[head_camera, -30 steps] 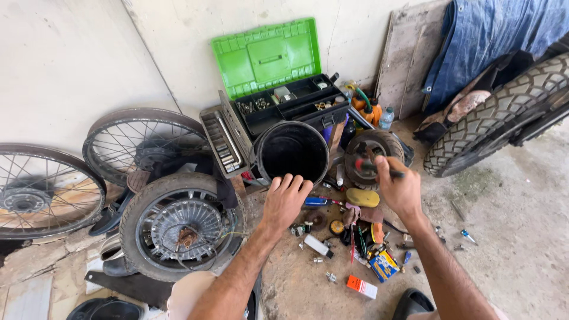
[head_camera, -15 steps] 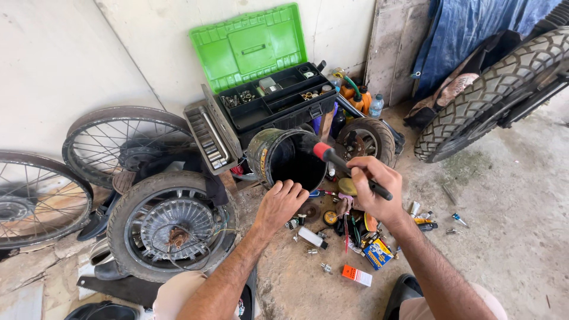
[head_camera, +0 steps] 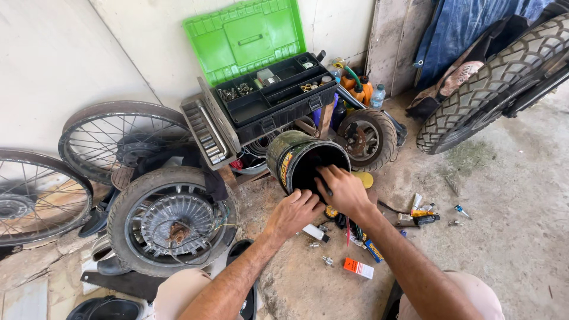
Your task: The person cleans a mechanical component using a cloth and sandpaper, then organizes various small parts into a black tray and a green toolbox.
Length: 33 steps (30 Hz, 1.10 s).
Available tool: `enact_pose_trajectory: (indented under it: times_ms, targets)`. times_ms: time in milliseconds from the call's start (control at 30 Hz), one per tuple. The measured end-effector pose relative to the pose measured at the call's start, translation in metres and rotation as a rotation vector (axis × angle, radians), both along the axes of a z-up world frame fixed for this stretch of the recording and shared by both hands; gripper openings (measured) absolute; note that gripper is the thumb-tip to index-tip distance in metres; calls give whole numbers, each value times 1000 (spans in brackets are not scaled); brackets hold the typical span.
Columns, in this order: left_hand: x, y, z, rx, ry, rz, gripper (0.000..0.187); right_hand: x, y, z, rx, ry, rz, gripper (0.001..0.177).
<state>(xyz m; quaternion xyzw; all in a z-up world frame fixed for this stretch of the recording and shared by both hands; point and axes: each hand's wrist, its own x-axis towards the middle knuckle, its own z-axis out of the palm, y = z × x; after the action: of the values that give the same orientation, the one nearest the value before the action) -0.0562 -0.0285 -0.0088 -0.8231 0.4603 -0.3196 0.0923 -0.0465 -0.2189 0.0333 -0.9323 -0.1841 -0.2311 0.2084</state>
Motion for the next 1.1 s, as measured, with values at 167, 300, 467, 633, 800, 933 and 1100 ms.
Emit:
enact_pose_trajectory:
  times_ms: [167,300,467,633,800,933,1100]
  targets:
    - [4,6,0,-41,-46,-17,29,9,9,-22,240,114,35,19]
    - [6,10,-6,-18,-44,-6,21,10,16,-12,372,241,61,23]
    - [4,10,-16,24,-37,18,21,5,23,4,564,351,50,25]
    - [0,10,-28,68,-54,22,23,8,25,-9,372,259,139,23]
    - [-1,14,-37,105,-11,63,17,6,18,-15,101,292,32,21]
    - [-7,18,-32,114,72,44,16,-1,19,-6,-12,125,-2,21]
    - [-5,22,-31,84,144,66,11,-19,23,21,38,-19,57,17]
